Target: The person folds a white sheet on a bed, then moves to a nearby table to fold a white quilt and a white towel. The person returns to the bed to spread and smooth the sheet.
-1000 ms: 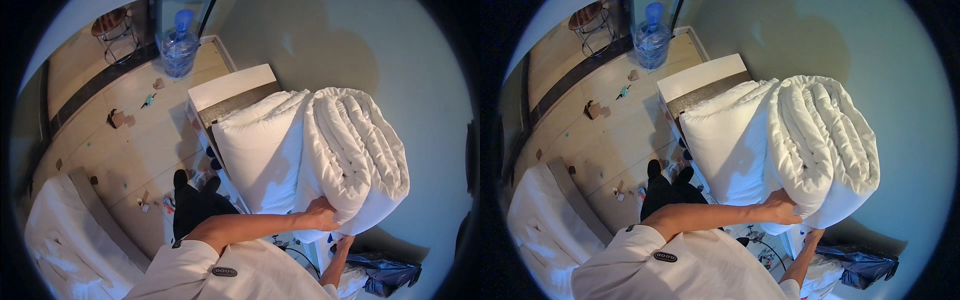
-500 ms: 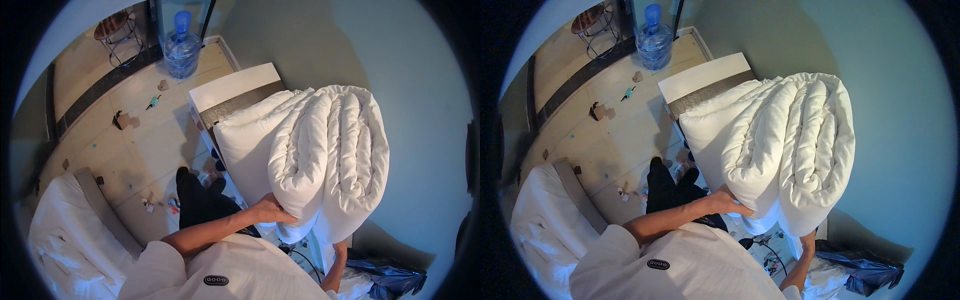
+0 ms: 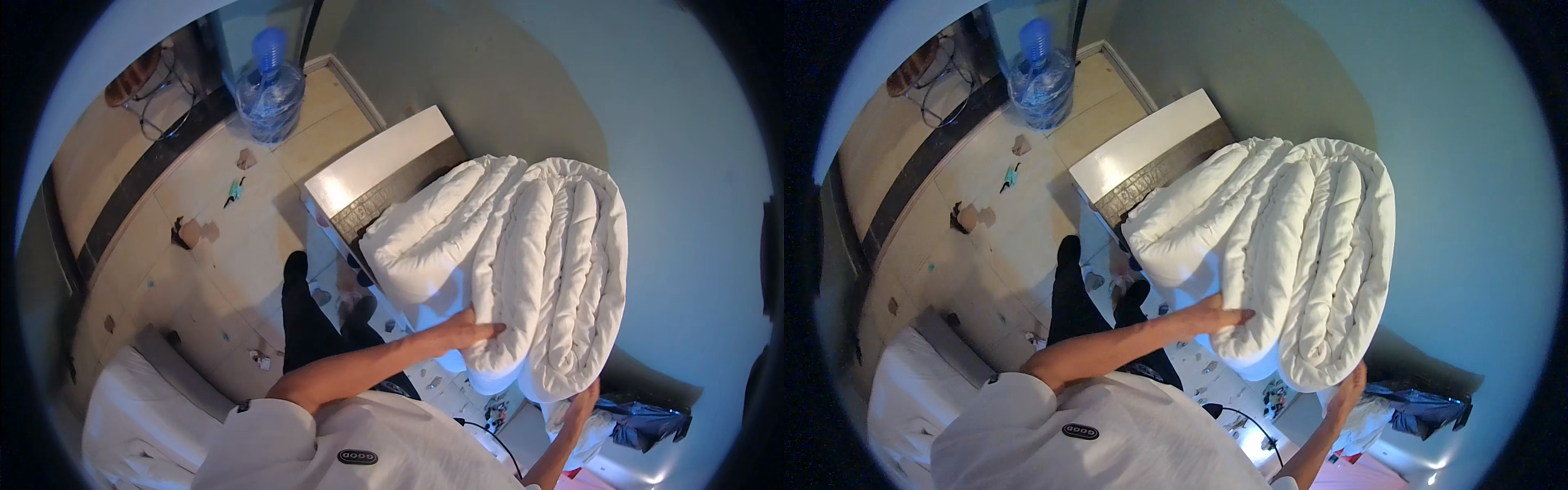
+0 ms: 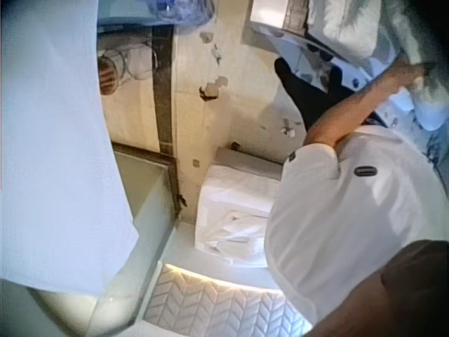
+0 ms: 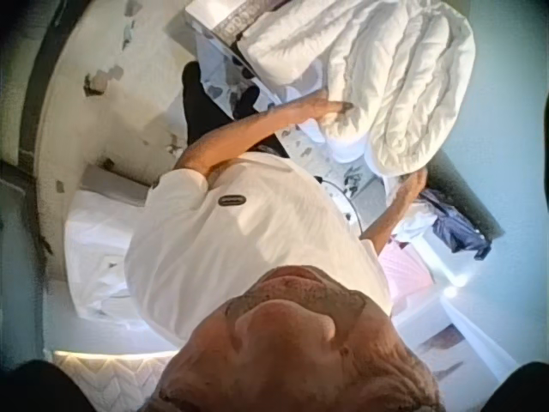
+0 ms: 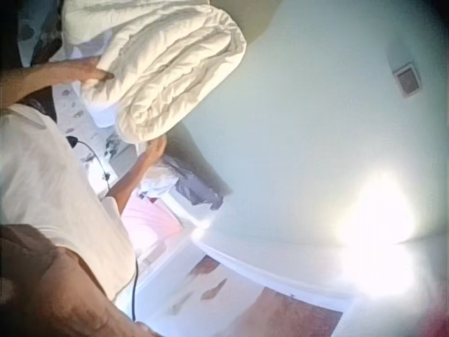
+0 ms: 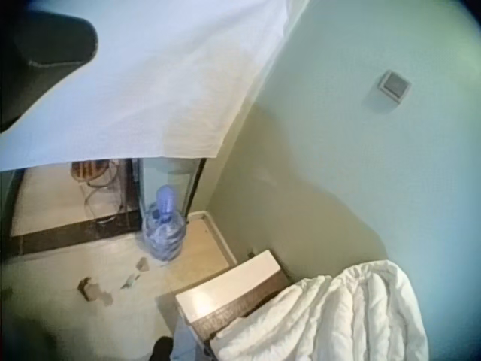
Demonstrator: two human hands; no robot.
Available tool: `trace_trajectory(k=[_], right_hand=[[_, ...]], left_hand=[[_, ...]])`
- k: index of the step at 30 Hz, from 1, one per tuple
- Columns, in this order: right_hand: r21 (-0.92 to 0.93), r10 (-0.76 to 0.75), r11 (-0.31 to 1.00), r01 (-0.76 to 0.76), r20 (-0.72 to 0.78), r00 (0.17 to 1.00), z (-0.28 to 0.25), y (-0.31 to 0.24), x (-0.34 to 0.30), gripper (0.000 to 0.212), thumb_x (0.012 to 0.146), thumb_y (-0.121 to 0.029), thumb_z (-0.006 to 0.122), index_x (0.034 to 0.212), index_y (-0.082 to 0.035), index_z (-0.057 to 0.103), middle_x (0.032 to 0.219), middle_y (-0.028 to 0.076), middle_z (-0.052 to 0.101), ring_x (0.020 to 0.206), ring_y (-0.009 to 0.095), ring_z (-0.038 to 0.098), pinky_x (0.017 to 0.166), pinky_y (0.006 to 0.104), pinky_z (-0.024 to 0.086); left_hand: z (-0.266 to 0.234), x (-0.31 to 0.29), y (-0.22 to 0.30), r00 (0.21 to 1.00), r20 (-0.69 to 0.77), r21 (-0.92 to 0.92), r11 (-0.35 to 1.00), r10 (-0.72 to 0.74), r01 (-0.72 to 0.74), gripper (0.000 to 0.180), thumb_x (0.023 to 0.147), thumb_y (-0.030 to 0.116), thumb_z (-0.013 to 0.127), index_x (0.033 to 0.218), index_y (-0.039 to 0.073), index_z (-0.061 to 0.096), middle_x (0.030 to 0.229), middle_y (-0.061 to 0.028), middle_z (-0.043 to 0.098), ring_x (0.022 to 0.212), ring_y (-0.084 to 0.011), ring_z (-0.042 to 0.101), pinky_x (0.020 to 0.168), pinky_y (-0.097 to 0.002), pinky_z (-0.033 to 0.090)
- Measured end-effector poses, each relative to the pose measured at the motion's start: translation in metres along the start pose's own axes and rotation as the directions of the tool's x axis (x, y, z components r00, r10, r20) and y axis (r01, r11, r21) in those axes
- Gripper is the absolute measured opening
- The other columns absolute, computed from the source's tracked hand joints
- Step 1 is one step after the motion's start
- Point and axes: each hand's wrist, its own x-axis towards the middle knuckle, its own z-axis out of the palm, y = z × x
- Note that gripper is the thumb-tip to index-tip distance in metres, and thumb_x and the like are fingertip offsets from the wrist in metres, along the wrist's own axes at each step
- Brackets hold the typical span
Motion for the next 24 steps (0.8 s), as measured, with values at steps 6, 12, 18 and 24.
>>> trace_trajectory(k=[6,12,18,24], right_hand=[[-0.221,-0.374,0.89,0.398,0.142,0.916,0.13,-0.148,-0.032,0.063,0.085,-0.029,0.053,0.138,-0.004,0.031,0.14,0.012,0.03,0.127,0.025,0.032,0.104,0.0339,0.024],[-0.428,-0.25,0.86,0.276,0.117,0.961,0.18,-0.148,-0.029,0.081,0.069,-0.011,0.07,0.137,-0.001,0.029,0.139,0.016,0.031,0.127,0.026,0.03,0.105,0.0341,0.021],[-0.357,-0.2,0.909,0.216,0.082,0.976,0.186,-0.145,-0.01,0.079,0.066,-0.01,0.07,0.135,0.0,0.032,0.134,0.016,0.037,0.122,0.026,0.036,0.103,0.0344,0.027],[-0.328,-0.166,0.928,0.179,0.068,0.984,0.175,-0.12,0.017,0.081,0.062,-0.008,0.072,0.133,0.0,0.034,0.125,0.014,0.044,0.113,0.025,0.043,0.096,0.0321,0.034]], left_hand=[[-0.022,0.004,0.005,0.993,-0.095,0.515,0.857,0.067,-0.008,0.066,0.078,0.04,0.062,0.125,-0.002,0.041,0.111,-0.0216,0.057,0.103,-0.0305,0.056,0.089,-0.0347,0.042],[-0.059,-0.03,0.017,0.833,-0.339,0.77,0.638,0.438,-0.022,0.037,0.075,0.026,0.067,0.1,0.001,0.055,0.087,-0.0165,0.059,0.076,-0.0316,0.061,0.067,-0.0373,0.048],[-0.177,-0.012,0.005,0.473,-0.711,0.64,0.757,0.52,0.131,0.056,0.071,0.024,0.073,0.115,-0.002,0.05,0.109,-0.017,0.055,0.097,-0.0295,0.055,0.082,-0.0363,0.045],[-0.153,0.014,0.016,0.873,-0.479,0.497,0.847,0.084,0.191,0.052,0.07,0.029,0.063,0.112,0.001,0.055,0.098,-0.0184,0.063,0.092,-0.0314,0.06,0.081,-0.0386,0.047]])
